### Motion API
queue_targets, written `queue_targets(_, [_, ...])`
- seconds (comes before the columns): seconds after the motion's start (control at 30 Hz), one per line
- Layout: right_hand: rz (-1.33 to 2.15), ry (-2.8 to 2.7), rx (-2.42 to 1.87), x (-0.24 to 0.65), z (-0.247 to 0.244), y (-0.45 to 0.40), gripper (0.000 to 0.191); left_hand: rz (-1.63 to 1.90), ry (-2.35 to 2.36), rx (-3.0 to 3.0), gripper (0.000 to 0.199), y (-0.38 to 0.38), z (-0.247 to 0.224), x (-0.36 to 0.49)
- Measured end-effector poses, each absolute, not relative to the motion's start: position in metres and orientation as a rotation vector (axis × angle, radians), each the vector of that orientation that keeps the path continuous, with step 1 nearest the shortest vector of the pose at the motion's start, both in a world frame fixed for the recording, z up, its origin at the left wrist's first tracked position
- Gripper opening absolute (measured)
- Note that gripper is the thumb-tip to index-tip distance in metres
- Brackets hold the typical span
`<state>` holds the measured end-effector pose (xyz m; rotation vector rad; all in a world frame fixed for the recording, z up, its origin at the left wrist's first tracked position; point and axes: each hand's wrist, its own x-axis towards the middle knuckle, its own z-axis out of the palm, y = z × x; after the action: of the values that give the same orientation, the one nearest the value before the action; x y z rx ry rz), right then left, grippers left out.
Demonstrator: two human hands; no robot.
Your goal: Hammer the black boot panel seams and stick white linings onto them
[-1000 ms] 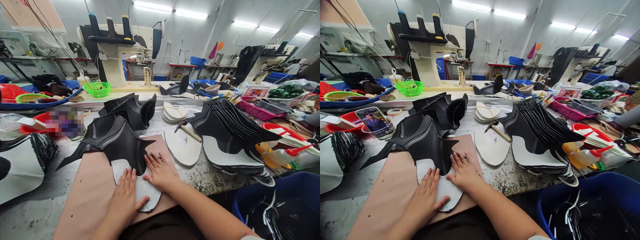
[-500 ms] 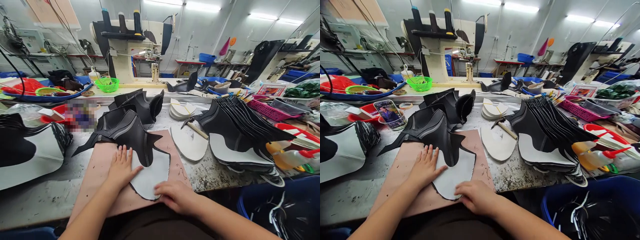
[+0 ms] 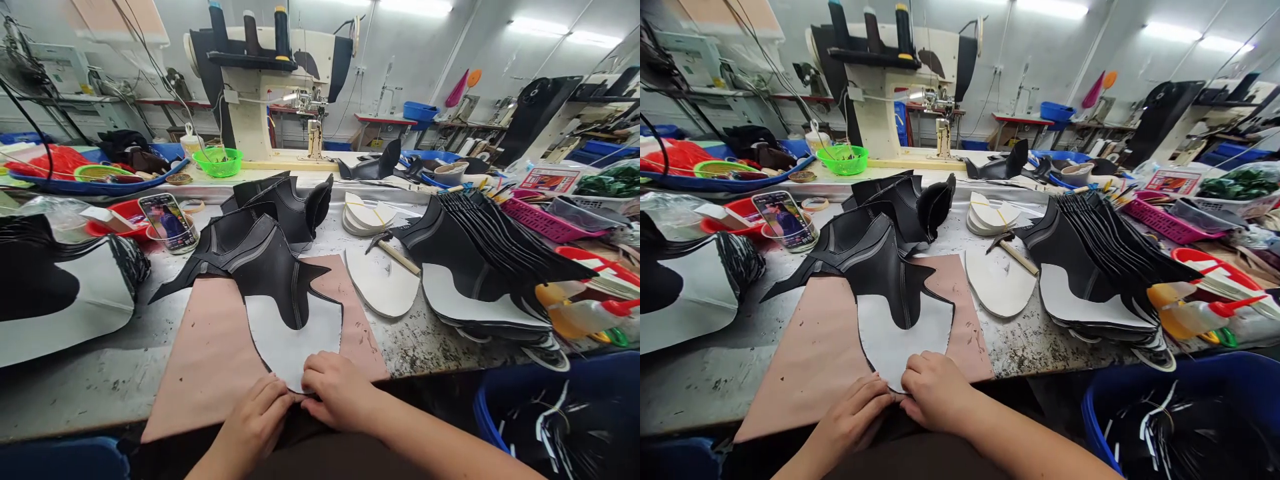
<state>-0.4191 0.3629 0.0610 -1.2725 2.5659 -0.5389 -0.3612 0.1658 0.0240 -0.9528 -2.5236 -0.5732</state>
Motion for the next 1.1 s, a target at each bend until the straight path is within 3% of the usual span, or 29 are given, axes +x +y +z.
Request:
queue_targets(0.33, [-0.334, 2.604, -1.036, -0.435, 0.075, 0.348, 0.015, -0.399, -2.383, -0.878, 0.025, 0.173, 0.031, -0.359])
queue_targets(0.5, [-0.519, 2.493, -1.079, -0.441, 0.078, 0.354, 0.013, -0.368, -2.355, -0.783, 0.028, 0.174, 0.030, -0.357])
queue_targets(0.67, [-0.464, 2.434, -1.201, -0.438, 0.079, 0.353, 0.005, -0.364, -2.373, -0.747, 0.028, 0.174, 0.030, -0.357])
queue_targets(0.9, [-0.556, 2.518, -0.959, -0.447, 0.079, 0.351, 0.008, -0.367, -2.345, -0.765, 0.027, 0.173, 0.026, -0.359])
queue_targets(1.1, [-0.618, 2.376, -1.133, -0.443, 0.077, 0.353, 0.009, -0.346, -2.338, -0.730, 0.031, 0.173, 0.025, -0.360])
